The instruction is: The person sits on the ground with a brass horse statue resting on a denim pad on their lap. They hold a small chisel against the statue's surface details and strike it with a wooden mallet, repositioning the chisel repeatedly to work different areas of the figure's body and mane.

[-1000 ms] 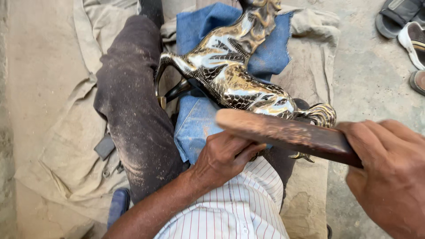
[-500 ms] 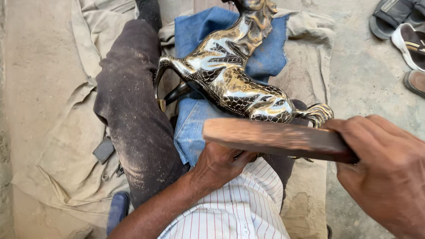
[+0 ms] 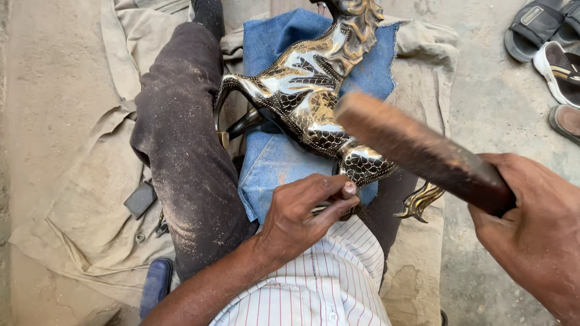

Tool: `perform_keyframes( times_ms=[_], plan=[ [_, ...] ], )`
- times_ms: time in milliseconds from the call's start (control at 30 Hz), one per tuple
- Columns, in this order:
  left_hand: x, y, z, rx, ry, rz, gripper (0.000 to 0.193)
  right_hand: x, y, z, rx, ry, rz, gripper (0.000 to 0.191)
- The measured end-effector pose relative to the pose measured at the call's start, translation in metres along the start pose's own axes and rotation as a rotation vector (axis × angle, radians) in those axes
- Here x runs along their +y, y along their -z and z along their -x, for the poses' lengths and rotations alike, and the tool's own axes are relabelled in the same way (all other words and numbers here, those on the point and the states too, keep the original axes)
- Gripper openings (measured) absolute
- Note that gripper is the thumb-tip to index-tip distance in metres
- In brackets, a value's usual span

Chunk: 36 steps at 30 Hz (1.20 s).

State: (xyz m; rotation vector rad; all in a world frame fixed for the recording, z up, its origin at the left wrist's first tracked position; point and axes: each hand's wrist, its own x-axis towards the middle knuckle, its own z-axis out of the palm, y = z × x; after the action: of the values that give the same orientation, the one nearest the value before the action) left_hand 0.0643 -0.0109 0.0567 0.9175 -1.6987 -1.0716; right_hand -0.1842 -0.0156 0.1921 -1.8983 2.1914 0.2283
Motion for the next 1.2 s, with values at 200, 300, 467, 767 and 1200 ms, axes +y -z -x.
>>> perform_keyframes(
  times_ms=[200, 300, 467, 767, 1200],
  plan=[
    [-0.004, -0.009, 0.001, -0.008, 0.077, -0.001, 0.039, 0.057, -0.026, 0.014, 0.107, 0.110, -0.008, 0.030],
    [-0.005, -0.014, 0.004, 0.034, 0.032, -0.053, 0.038, 0.098, -0.047, 0.018, 0.094, 0.032, -0.031, 0.026],
    [-0.004, -0.015, 0.006, 0.024, 0.050, -0.047, 0.039, 0.130, -0.069, 0.018, 0.123, 0.020, -0.064, 0.021],
    [-0.006, -0.017, 0.010, 0.074, 0.009, -0.063, 0.034, 0.088, -0.029, 0.026, 0.140, 0.200, 0.176, 0.049],
    [-0.009, -0.018, 0.012, 0.078, -0.007, -0.040, 0.037, 0.059, -0.015, 0.029, 0.112, 0.147, 0.110, 0.059]
  ],
)
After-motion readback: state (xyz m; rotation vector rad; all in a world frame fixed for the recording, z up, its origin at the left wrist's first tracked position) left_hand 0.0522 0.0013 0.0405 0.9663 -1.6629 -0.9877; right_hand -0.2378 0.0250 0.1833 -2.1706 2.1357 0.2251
